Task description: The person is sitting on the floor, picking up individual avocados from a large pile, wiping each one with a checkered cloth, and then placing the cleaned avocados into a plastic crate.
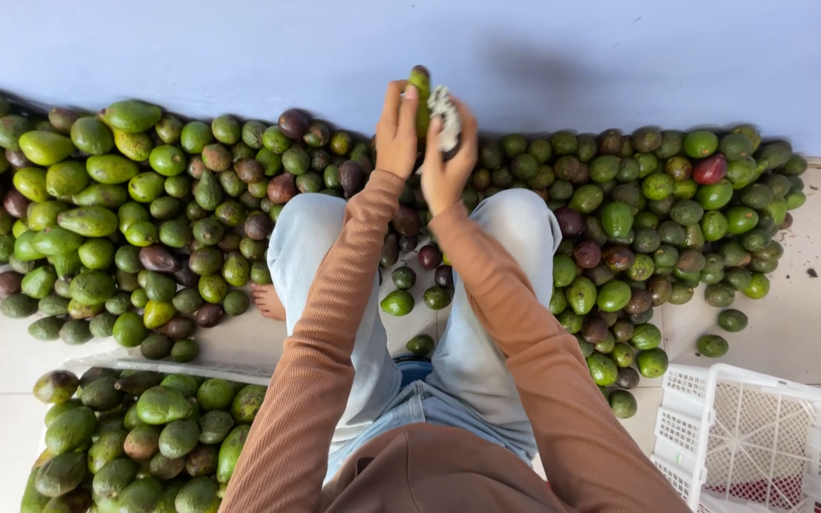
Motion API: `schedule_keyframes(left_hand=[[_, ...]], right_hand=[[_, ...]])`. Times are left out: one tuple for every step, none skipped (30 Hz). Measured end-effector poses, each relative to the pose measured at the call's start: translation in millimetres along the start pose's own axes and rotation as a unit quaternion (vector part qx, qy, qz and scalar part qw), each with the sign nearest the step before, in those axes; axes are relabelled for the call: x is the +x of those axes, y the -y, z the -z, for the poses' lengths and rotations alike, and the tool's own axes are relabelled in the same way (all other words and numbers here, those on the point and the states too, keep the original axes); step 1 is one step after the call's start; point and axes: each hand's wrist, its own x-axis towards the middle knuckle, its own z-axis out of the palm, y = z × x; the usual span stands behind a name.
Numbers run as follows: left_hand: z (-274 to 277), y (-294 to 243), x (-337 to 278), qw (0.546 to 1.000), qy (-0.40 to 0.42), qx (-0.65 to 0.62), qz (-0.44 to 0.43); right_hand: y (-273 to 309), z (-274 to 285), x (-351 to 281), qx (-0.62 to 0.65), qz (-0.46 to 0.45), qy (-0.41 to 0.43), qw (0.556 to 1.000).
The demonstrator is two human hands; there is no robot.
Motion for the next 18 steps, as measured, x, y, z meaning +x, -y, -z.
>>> schedule_keyframes(left_hand=[[-0.5,3.5,-2.1,1.0,-0.002,0.002,0.001],[-0.9,6.8,-4.3,0.998,0.048,-0.021,-0.03],[-3.0,9.0,-3.2,0.992,0.101,-0.045,-0.064],[-1.2,9.9,3.7,0.992,0.1,-0.044,-0.066],[-0.6,12.7,4.6,0.99,0.127,-0.067,-0.005],[-0.1,15.8,5.6,0.983,0.153,-0.09,0.055],[-1.6,23.0,5.9,0.982,0.155,-0.092,0.056],[-3.1,29.8,6.1,0.993,0.087,-0.077,0.027],[-2.3,35.3,9.9,0.998,0.016,-0.059,-0.007],[-0.5,32.5,12.1,0.998,0.013,-0.059,-0.01],[1.3,30.9,11.1,0.998,0.033,-0.04,-0.018],[3.0,29.7,9.9,0.998,0.052,-0.021,-0.027],[2.1,27.3,6.9,0.998,0.052,-0.021,-0.023],[1.2,24.9,3.8,0.996,0.089,-0.011,-0.014],[0.5,20.7,6.7,0.992,0.127,-0.001,-0.01],[-0.2,22.1,6.6,0.992,0.127,0.0,-0.012],[-0.6,24.1,4.2,0.992,0.122,-0.015,-0.009],[-1.1,26.2,1.8,0.993,0.117,-0.031,-0.006]], right_hand=[[-18.8,2.8,6.8,0.003,-0.002,0.001,1.0],[-37.4,5.4,13.5,0.085,-0.08,-0.04,0.992],[-56.8,7.3,24.1,0.166,-0.155,-0.083,0.97],[-52.4,6.8,30.1,0.169,-0.153,-0.083,0.97],[-47.3,11.2,30.8,0.181,-0.212,-0.084,0.957],[-42.4,15.5,31.6,0.192,-0.27,-0.085,0.94],[-30.4,14.8,22.1,0.189,-0.269,-0.086,0.94],[-18.1,14.1,12.7,0.106,-0.177,-0.05,0.977],[-6.1,9.2,5.7,0.025,-0.079,-0.011,0.996],[2.0,6.0,4.3,0.028,-0.077,-0.009,0.997],[10.6,4.6,-0.6,-0.009,0.006,0.036,0.999],[18.9,3.3,-5.6,-0.046,0.089,0.081,0.992],[17.4,3.3,-0.4,-0.046,0.085,0.083,0.992],[16.0,3.2,4.8,-0.067,0.095,0.026,0.993],[13.6,-0.3,14.7,-0.086,0.109,-0.033,0.99],[-0.5,3.6,21.3,-0.084,0.11,-0.034,0.99],[-14.1,8.3,26.3,-0.022,0.027,-0.063,0.997],[-28.0,12.9,31.3,0.04,-0.057,-0.09,0.994]])
